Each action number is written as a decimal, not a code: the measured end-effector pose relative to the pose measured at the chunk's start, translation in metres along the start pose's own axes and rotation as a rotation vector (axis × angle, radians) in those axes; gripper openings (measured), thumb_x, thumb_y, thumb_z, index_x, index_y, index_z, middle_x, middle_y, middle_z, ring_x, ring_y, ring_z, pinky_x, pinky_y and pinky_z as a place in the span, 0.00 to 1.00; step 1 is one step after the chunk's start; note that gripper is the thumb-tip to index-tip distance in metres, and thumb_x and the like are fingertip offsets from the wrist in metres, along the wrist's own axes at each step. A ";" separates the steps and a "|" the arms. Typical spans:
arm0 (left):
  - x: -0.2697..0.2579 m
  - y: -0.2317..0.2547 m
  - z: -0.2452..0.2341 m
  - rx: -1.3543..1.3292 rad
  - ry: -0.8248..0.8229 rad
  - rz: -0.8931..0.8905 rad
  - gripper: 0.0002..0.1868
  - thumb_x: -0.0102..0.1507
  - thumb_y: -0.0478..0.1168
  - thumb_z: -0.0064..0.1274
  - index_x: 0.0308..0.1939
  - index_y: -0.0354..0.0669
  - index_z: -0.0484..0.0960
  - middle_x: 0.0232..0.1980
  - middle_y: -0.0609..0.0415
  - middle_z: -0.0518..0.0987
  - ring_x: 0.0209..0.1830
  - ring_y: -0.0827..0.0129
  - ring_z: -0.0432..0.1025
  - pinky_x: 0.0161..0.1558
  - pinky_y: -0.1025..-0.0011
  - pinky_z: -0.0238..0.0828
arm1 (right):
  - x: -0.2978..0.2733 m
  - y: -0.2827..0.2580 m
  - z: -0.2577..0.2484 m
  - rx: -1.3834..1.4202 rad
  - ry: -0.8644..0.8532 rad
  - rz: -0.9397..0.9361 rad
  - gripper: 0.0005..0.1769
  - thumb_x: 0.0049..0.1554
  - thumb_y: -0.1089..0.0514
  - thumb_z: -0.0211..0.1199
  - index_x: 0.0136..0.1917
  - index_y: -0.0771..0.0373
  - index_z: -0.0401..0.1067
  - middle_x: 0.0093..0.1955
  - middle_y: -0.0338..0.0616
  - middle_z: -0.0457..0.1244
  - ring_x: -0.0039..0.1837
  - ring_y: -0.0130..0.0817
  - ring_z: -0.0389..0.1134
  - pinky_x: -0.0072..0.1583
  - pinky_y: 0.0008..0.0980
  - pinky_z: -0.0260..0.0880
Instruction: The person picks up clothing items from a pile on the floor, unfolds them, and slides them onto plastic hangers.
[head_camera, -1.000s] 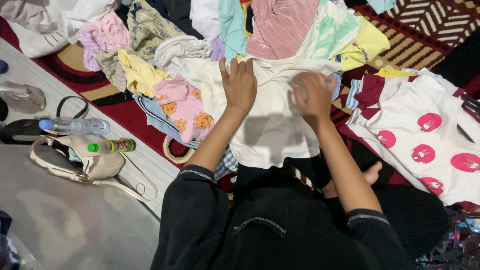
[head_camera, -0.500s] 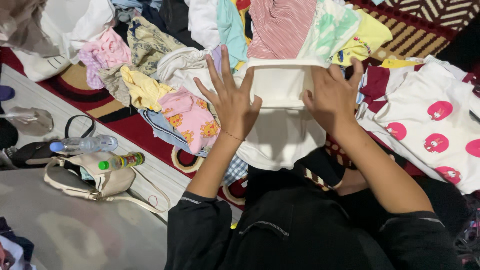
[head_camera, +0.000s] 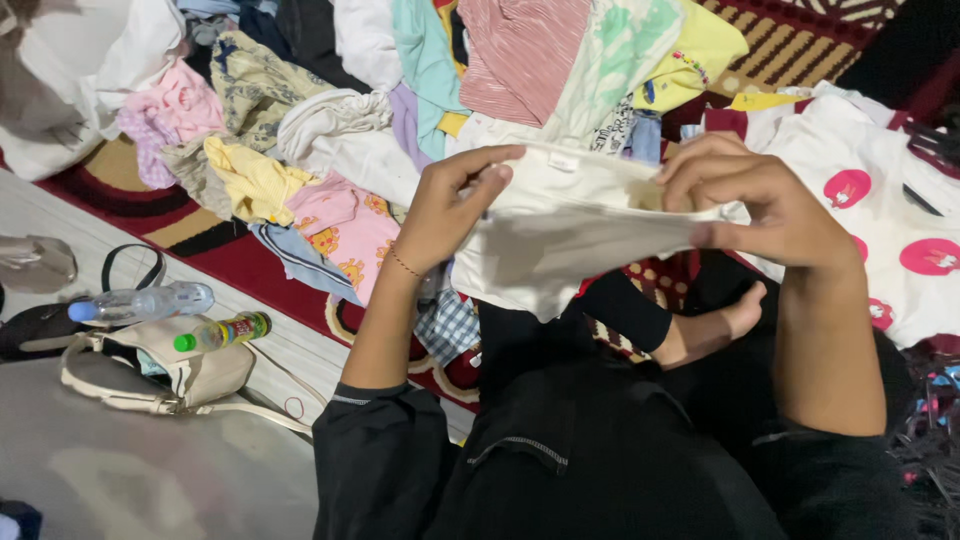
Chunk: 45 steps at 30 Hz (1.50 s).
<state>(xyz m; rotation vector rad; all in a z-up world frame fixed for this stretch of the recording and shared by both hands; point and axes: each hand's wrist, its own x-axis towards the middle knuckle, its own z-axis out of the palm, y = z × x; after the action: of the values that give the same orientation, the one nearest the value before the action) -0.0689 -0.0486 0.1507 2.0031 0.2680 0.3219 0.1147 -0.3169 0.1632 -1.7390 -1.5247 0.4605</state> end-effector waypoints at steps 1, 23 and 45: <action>0.001 0.006 0.001 -0.082 -0.066 -0.022 0.11 0.65 0.38 0.51 0.51 0.45 0.82 0.47 0.61 0.81 0.31 0.81 0.61 0.39 0.81 0.60 | -0.006 -0.001 -0.006 0.224 0.011 -0.113 0.14 0.54 0.49 0.57 0.31 0.56 0.65 0.38 0.34 0.62 0.54 0.37 0.64 0.68 0.44 0.50; 0.102 0.073 0.183 0.235 -0.298 0.867 0.22 0.72 0.50 0.43 0.26 0.49 0.79 0.28 0.68 0.74 0.40 0.72 0.66 0.62 0.58 0.42 | -0.211 0.009 -0.064 -0.361 0.742 0.155 0.26 0.72 0.56 0.53 0.36 0.75 0.69 0.43 0.59 0.63 0.55 0.52 0.60 0.63 0.50 0.56; -0.017 -0.076 0.245 0.371 0.067 0.382 0.18 0.53 0.22 0.44 0.37 0.45 0.83 0.38 0.57 0.55 0.39 0.61 0.61 0.46 0.69 0.63 | -0.176 0.080 0.137 -0.556 0.548 0.751 0.13 0.58 0.42 0.60 0.52 0.46 0.74 0.29 0.37 0.64 0.39 0.36 0.69 0.54 0.36 0.55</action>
<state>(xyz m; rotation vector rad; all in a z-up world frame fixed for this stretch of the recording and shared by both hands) -0.0054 -0.2269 -0.0226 2.4123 -0.0206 0.6176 0.0342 -0.4420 -0.0204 -2.5914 -0.5934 -0.1225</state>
